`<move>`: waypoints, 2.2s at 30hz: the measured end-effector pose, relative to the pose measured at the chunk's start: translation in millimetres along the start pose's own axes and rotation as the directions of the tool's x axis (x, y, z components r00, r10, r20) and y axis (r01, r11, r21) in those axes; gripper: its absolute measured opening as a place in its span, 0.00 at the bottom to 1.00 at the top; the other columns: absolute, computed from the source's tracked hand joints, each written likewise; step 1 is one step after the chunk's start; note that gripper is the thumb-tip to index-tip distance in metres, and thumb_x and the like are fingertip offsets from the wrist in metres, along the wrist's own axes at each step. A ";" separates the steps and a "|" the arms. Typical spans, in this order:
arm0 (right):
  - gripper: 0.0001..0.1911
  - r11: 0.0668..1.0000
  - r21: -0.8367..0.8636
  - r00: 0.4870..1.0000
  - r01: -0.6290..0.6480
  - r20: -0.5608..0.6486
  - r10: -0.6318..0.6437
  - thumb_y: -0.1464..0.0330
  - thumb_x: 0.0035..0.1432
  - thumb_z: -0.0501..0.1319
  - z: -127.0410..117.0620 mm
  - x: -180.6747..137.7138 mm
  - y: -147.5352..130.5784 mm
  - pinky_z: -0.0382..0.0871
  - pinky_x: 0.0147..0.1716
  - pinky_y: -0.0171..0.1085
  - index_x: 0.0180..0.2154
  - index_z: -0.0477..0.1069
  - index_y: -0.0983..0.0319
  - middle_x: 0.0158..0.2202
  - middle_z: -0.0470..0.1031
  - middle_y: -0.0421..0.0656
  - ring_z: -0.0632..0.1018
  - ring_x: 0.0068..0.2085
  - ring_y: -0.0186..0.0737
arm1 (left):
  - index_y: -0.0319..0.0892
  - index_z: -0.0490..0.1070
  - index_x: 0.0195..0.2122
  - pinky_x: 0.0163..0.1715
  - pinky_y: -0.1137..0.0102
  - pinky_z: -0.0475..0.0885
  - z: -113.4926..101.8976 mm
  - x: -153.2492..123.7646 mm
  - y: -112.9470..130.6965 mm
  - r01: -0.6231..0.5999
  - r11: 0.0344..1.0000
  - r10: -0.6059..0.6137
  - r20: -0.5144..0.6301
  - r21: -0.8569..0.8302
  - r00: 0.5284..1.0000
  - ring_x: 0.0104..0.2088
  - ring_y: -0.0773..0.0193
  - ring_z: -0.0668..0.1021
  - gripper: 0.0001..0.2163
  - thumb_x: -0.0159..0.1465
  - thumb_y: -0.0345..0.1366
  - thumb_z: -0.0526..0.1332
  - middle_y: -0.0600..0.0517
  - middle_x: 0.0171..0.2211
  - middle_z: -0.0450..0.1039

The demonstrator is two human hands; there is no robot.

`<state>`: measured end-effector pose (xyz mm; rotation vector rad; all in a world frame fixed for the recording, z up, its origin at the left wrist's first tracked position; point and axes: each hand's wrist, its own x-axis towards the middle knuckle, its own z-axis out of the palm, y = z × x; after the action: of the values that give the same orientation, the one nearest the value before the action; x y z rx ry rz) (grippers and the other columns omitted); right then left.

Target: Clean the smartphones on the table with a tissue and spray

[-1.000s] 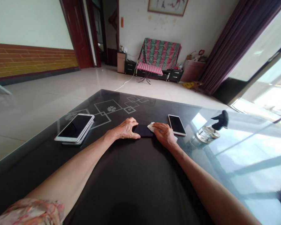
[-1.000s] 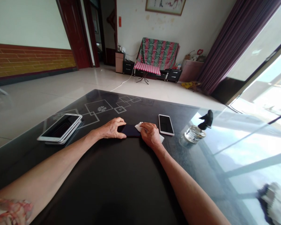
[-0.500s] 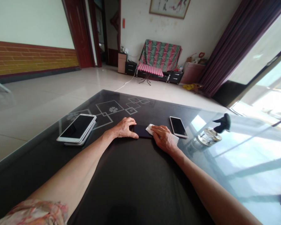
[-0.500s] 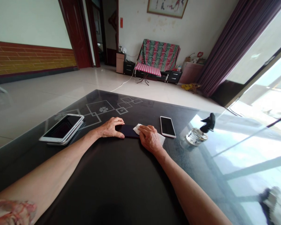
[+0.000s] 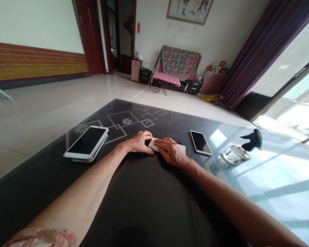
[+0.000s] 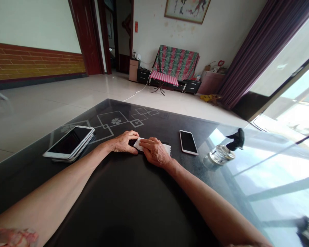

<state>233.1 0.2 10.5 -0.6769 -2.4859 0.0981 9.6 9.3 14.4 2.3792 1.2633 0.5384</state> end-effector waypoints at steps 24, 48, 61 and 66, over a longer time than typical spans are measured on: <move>0.17 0.973 -0.165 0.986 -0.159 0.020 0.165 0.70 0.64 0.52 -7.3 -5.8 -0.5 0.65 0.54 0.46 0.51 0.73 0.58 0.55 0.73 0.44 0.73 0.51 0.44 | 0.43 0.72 0.52 0.60 0.60 0.60 3.7 2.9 -7.0 0.030 0.999 -0.030 -0.028 -0.017 0.999 0.57 0.48 0.66 0.35 0.45 0.54 0.69 0.47 0.57 0.64; 0.15 0.963 -0.184 0.980 -0.197 -0.052 0.191 0.73 0.61 0.54 -7.2 -12.2 9.9 0.67 0.52 0.43 0.45 0.77 0.59 0.49 0.77 0.45 0.76 0.48 0.43 | 0.44 0.73 0.51 0.59 0.59 0.60 0.5 1.4 -5.2 0.032 0.999 -0.032 -0.016 -0.005 0.999 0.56 0.48 0.67 0.34 0.45 0.55 0.68 0.48 0.57 0.65; 0.10 0.908 -0.248 0.924 -0.337 0.096 0.369 0.71 0.55 0.60 -41.6 -11.8 36.8 0.71 0.43 0.32 0.34 0.81 0.57 0.37 0.81 0.40 0.80 0.41 0.41 | 0.44 0.73 0.50 0.58 0.60 0.60 0.1 1.7 -8.2 0.011 1.000 -0.011 -0.021 0.002 1.000 0.55 0.50 0.67 0.33 0.45 0.57 0.68 0.48 0.57 0.65; 0.09 0.837 -0.318 0.848 -0.444 0.152 0.508 0.72 0.52 0.61 -62.7 -13.7 40.6 0.71 0.39 0.32 0.33 0.81 0.58 0.37 0.82 0.41 0.81 0.39 0.42 | 0.45 0.73 0.49 0.58 0.60 0.61 1.9 2.4 -10.7 -0.007 1.000 0.007 -0.040 -0.004 0.999 0.54 0.50 0.68 0.33 0.45 0.59 0.67 0.49 0.55 0.67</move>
<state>294.5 24.3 48.1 -1.4823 -2.5087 0.0198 4.4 16.5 7.7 2.3810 1.2704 0.5927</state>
